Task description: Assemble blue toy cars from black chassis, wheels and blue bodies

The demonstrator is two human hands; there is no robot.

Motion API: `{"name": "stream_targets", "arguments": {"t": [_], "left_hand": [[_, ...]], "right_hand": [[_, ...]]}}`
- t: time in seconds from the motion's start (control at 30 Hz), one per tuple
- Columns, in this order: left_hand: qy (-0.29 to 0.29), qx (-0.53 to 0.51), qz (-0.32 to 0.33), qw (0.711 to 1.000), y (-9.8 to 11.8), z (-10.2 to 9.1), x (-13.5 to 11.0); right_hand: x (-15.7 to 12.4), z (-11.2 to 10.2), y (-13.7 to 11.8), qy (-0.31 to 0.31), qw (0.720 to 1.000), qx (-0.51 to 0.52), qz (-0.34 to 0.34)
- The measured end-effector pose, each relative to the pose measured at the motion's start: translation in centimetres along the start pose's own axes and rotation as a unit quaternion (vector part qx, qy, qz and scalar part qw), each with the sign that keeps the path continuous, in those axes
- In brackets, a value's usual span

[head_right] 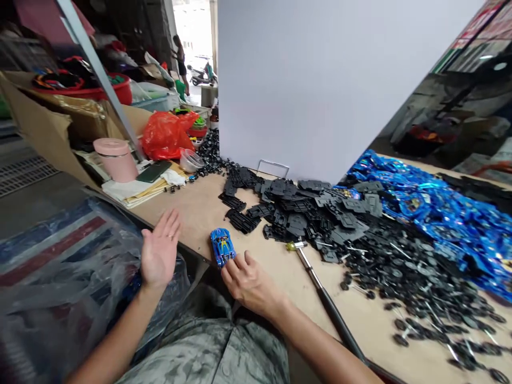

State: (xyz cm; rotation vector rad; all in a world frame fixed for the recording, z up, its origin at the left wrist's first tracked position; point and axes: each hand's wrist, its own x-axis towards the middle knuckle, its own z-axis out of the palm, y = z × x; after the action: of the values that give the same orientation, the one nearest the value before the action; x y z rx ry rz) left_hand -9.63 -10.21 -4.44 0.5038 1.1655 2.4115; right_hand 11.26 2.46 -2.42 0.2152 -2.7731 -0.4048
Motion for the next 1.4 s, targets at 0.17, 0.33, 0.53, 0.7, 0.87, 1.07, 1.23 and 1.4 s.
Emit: {"name": "stream_targets", "arguments": {"t": [0.17,0.33,0.53,0.7,0.87,1.07,1.23,1.4], "left_hand": [[0.071,0.011,-0.015,0.997,1.4,-3.9,-0.4],[0.105,0.029,-0.023,0.994,1.2,-6.9,0.2],[0.053,0.258,0.035,0.964,-0.6,-7.2,7.0],[-0.045,0.419,0.07,0.904,-4.6,-1.2,16.9],[-0.108,0.483,0.085,0.865,-7.7,3.5,20.9],[-0.109,0.451,0.111,0.879,-7.1,2.9,20.2],[-0.067,0.371,0.096,0.921,-4.4,2.0,16.3],[-0.115,0.311,0.01,0.943,-1.1,4.0,7.9]], "right_hand": [[3.5,3.2,0.9,-0.017,1.0,-0.003,-0.009],[3.8,2.1,1.0,0.084,0.995,0.027,0.05],[1.8,-0.6,0.2,0.128,0.983,0.074,0.113],[0.1,-0.5,-1.6,0.135,0.976,0.098,0.139],[-3.1,0.6,-3.5,0.166,0.966,0.092,0.176],[-6.6,1.6,-4.4,0.196,0.945,0.118,0.235],[-6.4,1.3,-3.4,0.258,0.901,0.219,0.271],[-4.5,0.5,-0.4,0.365,0.817,0.257,0.364]]}}
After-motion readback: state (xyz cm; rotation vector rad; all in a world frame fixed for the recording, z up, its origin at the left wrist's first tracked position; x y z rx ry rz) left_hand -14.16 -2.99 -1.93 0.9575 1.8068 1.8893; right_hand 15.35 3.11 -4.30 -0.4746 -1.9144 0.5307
